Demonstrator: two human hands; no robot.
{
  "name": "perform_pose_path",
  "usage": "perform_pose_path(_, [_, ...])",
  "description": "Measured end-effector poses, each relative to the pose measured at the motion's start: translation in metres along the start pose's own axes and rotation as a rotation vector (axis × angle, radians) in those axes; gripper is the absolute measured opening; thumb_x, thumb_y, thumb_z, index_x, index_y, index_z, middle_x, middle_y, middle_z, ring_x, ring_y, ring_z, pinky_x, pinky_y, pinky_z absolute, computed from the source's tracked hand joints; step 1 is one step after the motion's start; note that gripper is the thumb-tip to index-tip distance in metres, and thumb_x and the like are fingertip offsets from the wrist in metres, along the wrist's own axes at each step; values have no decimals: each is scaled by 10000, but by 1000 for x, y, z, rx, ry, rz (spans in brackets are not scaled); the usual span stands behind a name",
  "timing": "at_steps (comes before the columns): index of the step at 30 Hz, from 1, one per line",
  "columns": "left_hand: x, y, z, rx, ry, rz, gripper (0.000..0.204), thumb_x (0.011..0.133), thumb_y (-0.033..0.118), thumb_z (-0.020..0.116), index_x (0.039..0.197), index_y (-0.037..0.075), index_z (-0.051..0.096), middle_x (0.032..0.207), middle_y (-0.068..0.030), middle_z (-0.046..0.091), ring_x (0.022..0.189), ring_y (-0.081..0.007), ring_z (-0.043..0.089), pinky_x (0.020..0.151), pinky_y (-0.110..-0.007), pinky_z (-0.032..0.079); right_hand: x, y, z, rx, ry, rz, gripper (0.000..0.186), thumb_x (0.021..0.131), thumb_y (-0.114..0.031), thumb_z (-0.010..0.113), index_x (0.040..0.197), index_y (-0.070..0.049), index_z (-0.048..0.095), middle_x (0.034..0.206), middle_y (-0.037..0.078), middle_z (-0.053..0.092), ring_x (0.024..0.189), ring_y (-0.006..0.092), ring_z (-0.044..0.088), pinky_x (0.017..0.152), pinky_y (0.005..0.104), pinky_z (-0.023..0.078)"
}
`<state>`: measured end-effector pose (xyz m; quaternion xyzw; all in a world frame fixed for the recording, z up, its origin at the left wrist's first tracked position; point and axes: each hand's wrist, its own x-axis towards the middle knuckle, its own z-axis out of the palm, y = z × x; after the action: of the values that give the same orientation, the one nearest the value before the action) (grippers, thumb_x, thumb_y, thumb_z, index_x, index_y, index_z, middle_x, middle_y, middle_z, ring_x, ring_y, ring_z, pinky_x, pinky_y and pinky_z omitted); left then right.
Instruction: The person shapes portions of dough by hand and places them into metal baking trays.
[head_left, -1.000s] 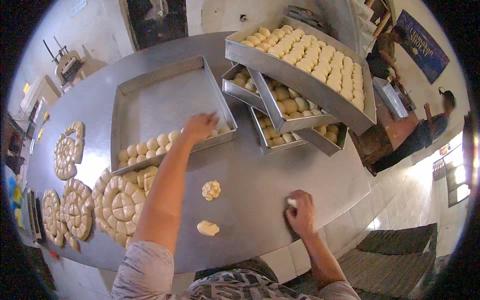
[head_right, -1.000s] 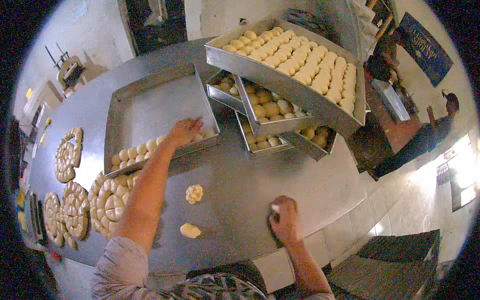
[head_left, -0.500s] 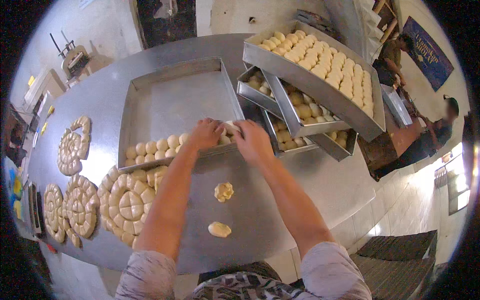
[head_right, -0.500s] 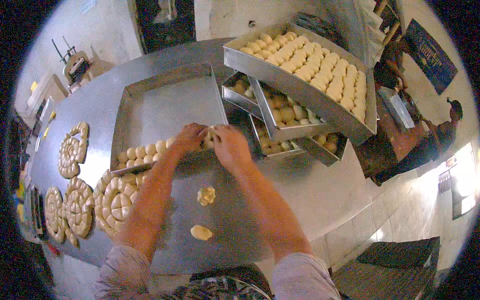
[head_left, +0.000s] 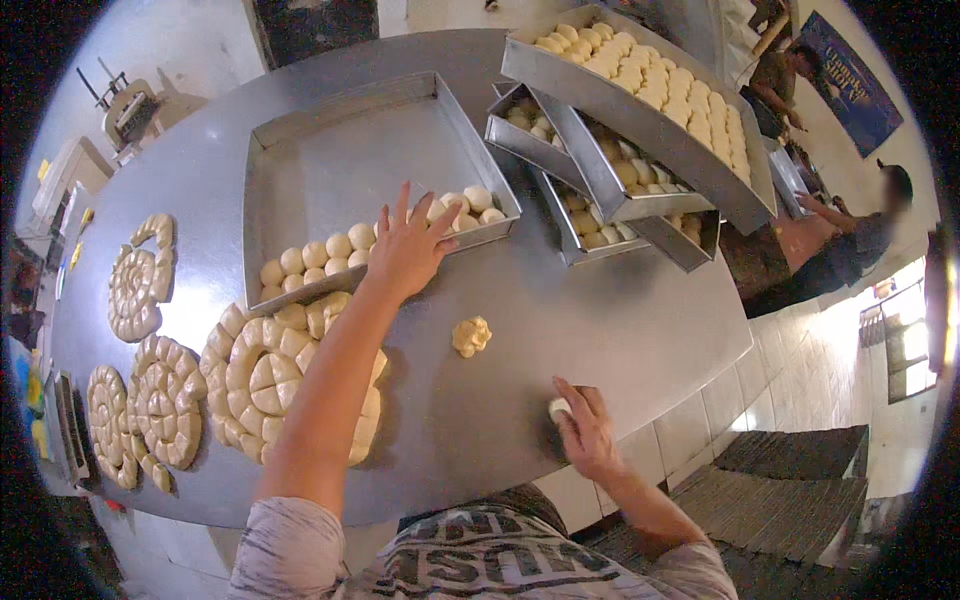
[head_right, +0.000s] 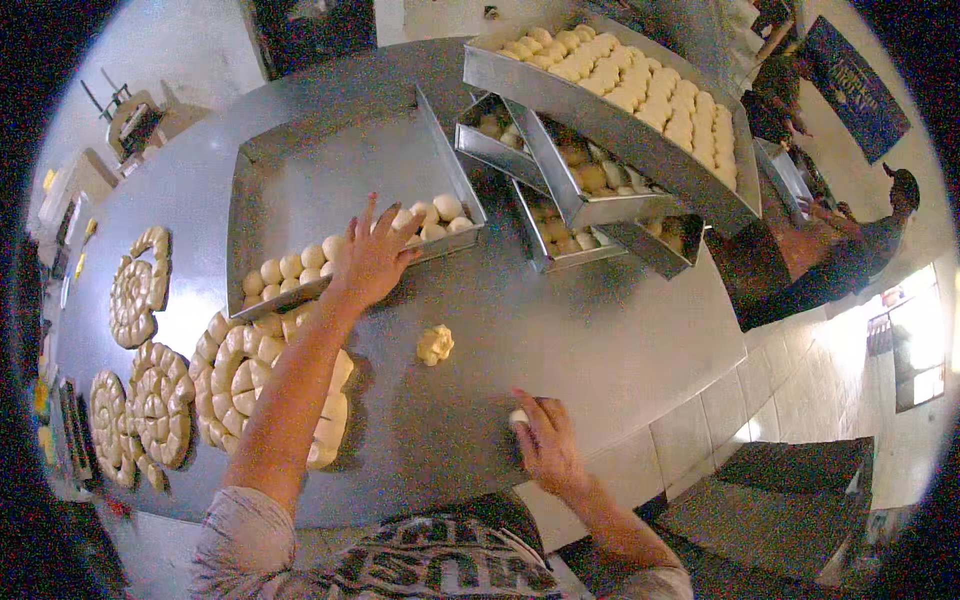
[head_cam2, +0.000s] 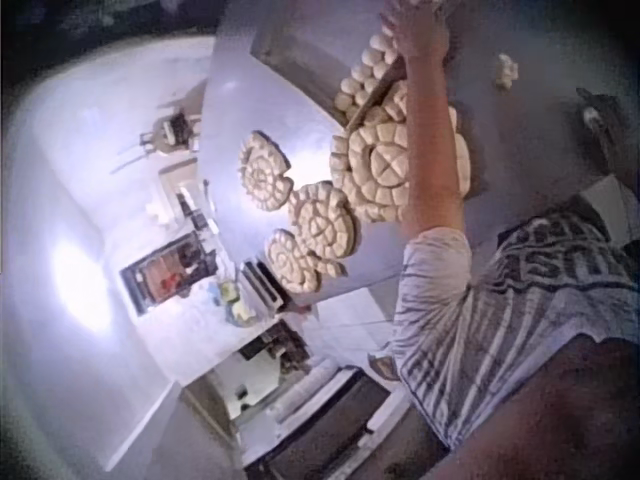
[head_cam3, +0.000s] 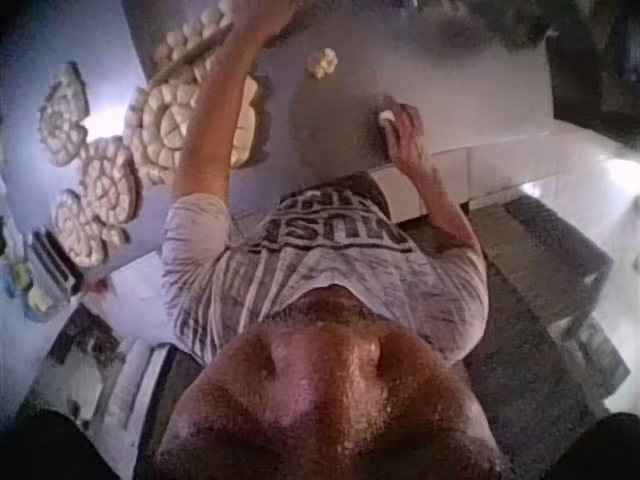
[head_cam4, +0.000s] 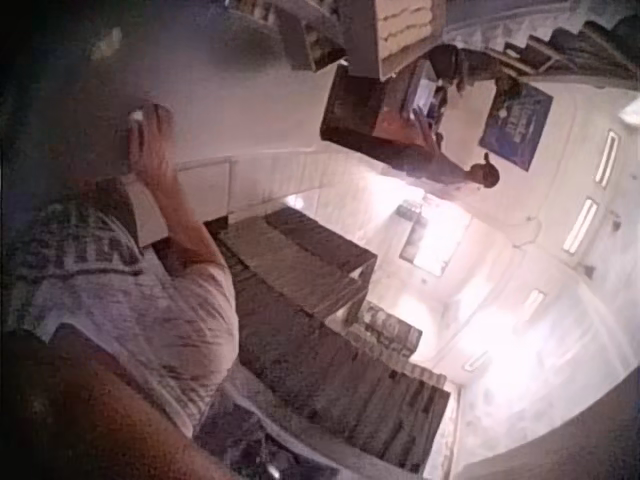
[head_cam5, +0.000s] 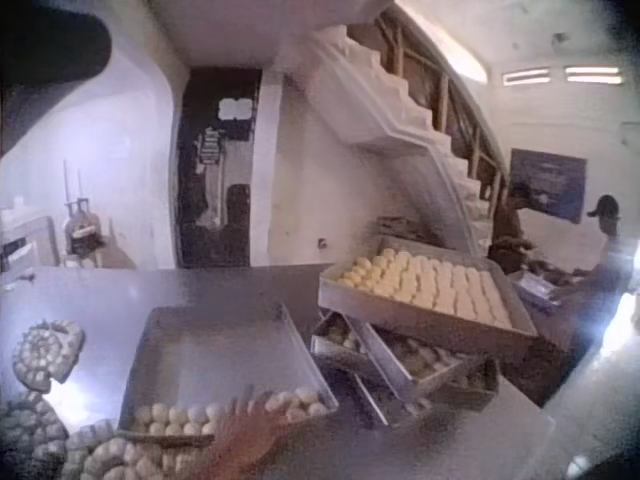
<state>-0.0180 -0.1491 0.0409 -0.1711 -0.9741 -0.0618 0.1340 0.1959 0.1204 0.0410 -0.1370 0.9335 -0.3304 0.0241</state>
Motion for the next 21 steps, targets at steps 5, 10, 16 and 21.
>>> perform_pose_path(5, [6, 11, -2, -44, -48, 43, 464, 890, 318, 489, 1338, 257, 386, 1395, -117, 324, 1326, -404, 164, 1033, -568, 247, 66, 48, -9, -478, 366, -8, 340, 808, -248, 581, 1110, -94, 553, 1078, 148, 506, 1017, 327, 457, 901, 467, 350])
perform_pose_path(10, [-12, 6, -5, -64, 82, 85, 446, 838, 275, 575, 1268, 196, 485, 1393, -125, 311, 1313, -421, 173, 1039, -535, 249, 35, 29, 32, -225, 137, -253, 259, 759, -231, 606, 926, -41, 547, 939, 166, 534, 933, 342, 480, 853, 471, 360])
perform_pose_path(16, [-59, 73, -40, -284, 197, 114, 371, 775, 183, 636, 1138, 149, 567, 1296, -113, 406, 1235, -392, 290, 1000, -490, 311, 93, 80, -13, -331, 348, 120, 276, 727, -210, 641, 932, -46, 552, 969, 155, 536, 932, 362, 474, 831, 478, 372])
perform_pose_path(21, [-111, 90, -38, -439, 91, 187, 263, 747, 126, 654, 1007, 100, 621, 1202, -93, 487, 1159, -356, 381, 956, -449, 357, 56, 71, 14, -175, 343, -297, 274, 710, -227, 662, 898, -56, 561, 947, 148, 533, 918, 356, 479, 828, 482, 368])
